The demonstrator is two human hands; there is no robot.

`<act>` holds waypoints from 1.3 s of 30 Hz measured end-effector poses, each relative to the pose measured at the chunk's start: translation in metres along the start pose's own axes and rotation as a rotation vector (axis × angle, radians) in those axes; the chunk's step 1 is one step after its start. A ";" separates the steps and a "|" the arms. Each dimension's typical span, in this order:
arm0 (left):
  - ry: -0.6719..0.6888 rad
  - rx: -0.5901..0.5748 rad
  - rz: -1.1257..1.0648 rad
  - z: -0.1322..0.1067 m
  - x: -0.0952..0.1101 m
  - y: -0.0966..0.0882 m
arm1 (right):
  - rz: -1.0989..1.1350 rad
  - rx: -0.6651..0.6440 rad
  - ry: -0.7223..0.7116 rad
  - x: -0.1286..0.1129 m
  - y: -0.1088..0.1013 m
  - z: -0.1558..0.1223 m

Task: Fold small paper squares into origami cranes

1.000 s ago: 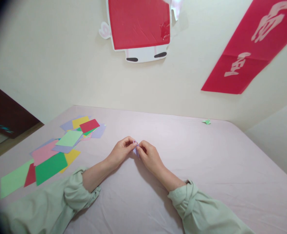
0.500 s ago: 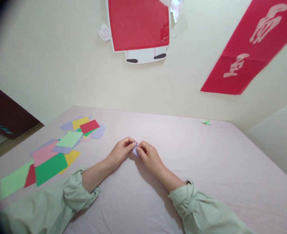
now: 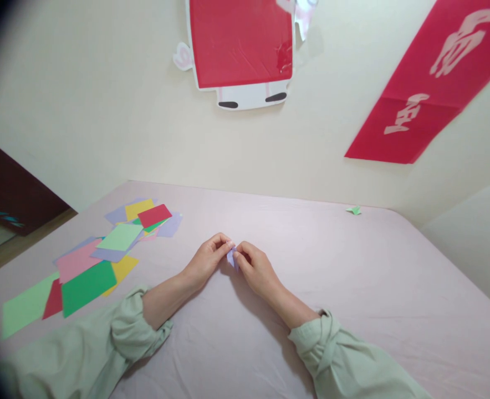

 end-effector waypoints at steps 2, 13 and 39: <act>-0.010 0.009 -0.007 0.000 0.000 0.000 | 0.005 -0.008 0.011 0.000 0.001 0.000; -0.080 0.140 -0.208 0.002 0.000 -0.001 | -0.008 0.038 0.032 0.002 0.000 0.000; 0.089 -0.107 0.139 -0.002 -0.010 0.002 | 0.073 0.157 0.046 0.003 -0.005 0.001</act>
Point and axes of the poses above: each hand's wrist, its own z-axis towards the middle knuckle, its own y-axis out of the palm, x = y × z, the point moved 1 cm from there along z, towards the middle knuckle, and after that the axes turned 9 degrees about y, right-handed, at the moved point
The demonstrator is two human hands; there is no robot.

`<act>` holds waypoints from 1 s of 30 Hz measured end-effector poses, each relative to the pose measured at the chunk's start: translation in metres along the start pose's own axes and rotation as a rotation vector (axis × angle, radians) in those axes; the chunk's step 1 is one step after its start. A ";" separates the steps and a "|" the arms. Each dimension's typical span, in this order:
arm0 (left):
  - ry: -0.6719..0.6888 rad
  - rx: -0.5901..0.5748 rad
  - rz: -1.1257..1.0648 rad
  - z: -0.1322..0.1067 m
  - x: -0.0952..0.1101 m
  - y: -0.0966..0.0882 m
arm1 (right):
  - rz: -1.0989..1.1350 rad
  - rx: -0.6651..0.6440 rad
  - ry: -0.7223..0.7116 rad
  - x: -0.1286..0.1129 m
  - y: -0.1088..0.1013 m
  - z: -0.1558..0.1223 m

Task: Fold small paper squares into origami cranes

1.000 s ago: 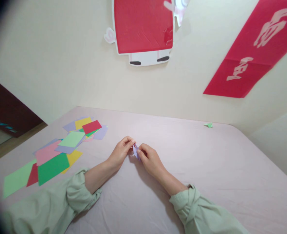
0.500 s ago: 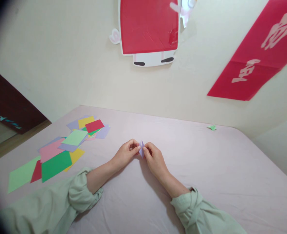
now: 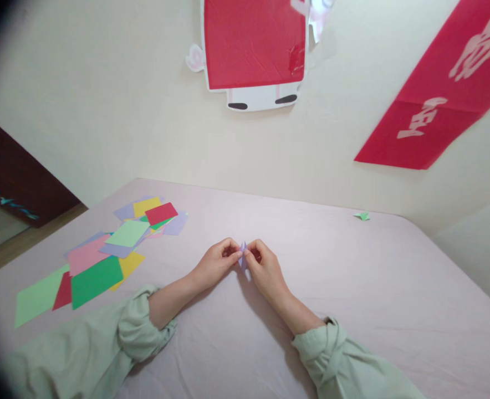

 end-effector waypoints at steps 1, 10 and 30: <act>0.001 0.001 0.005 0.000 0.000 0.000 | 0.010 -0.001 0.005 0.000 0.000 0.000; -0.028 -0.012 0.004 0.000 0.001 0.001 | 0.155 -0.032 0.049 0.006 0.001 0.004; -0.062 -0.044 0.005 -0.002 0.003 0.001 | 0.275 -0.026 0.102 0.005 0.001 0.006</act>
Point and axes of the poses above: each hand's wrist, its own z-axis towards the middle knuckle, its own y-axis out of the palm, x = y × z, the point moved 1 cm from there along z, towards the middle knuckle, and after that the axes turned 9 degrees about y, right-handed, at the moved point
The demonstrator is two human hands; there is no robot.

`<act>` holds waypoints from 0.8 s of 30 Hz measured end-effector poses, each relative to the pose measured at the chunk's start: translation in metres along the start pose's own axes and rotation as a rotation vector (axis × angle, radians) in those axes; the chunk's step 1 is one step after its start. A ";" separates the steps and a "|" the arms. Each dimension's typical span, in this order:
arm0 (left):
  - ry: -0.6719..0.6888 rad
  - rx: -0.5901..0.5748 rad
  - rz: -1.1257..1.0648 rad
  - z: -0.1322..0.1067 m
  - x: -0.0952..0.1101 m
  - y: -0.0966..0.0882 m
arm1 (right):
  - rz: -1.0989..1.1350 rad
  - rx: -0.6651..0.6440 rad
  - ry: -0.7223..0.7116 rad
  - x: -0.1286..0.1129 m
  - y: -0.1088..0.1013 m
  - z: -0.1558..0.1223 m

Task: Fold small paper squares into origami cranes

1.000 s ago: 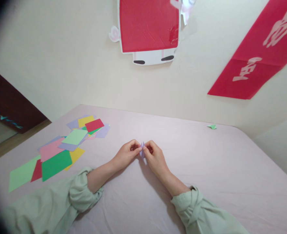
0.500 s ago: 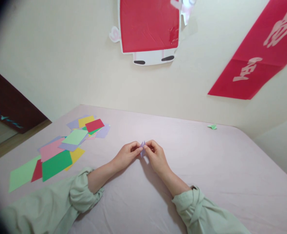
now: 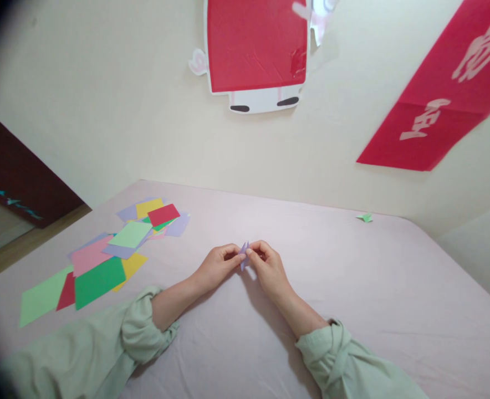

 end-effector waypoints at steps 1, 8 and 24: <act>-0.006 0.001 -0.002 0.000 0.000 0.000 | 0.001 -0.004 0.002 0.000 0.000 0.000; 0.020 0.013 0.052 -0.001 -0.002 0.002 | -0.033 0.005 0.002 0.000 0.002 -0.001; 0.030 -0.009 0.078 -0.002 0.002 0.002 | -0.053 0.026 -0.030 -0.002 0.002 -0.001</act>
Point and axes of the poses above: each hand's wrist, its own z-axis towards the middle knuckle, its own y-axis out of the palm, x = y × z, the point moved 1 cm from there along z, towards the middle knuckle, and after that the axes turned 9 degrees about y, right-handed, at the moved point
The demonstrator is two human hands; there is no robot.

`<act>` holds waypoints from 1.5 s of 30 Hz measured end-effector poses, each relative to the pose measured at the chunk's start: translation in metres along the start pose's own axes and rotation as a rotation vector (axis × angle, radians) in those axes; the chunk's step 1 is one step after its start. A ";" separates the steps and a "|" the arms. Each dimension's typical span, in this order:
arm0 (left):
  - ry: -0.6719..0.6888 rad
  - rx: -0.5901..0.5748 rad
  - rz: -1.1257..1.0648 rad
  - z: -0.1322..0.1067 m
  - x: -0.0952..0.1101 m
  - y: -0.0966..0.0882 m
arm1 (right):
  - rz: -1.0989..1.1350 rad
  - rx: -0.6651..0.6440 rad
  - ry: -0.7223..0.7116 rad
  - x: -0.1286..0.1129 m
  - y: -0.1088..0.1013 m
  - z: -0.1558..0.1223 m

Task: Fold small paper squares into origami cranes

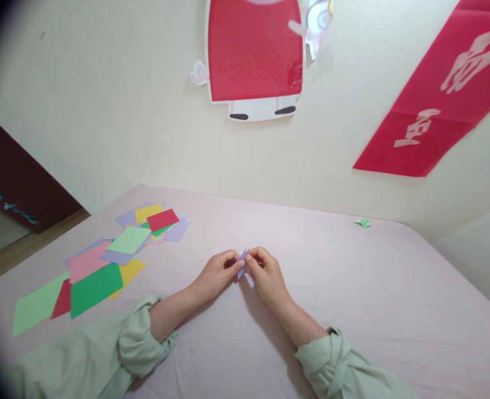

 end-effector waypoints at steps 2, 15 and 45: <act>-0.018 0.004 -0.034 0.000 0.002 0.000 | 0.022 -0.006 0.012 0.000 0.000 0.001; 0.055 0.027 0.109 -0.001 0.001 -0.001 | 0.007 0.036 0.013 -0.003 0.001 0.000; 0.177 0.007 0.352 -0.005 0.008 -0.003 | -0.088 0.073 0.008 -0.005 0.000 -0.002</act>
Point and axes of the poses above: each hand's wrist, its own z-axis towards the middle knuckle, its own y-axis out of the palm, x = y × z, the point moved 1 cm from there along z, towards the middle knuckle, and after that the axes turned 9 degrees about y, right-handed, at the moved point
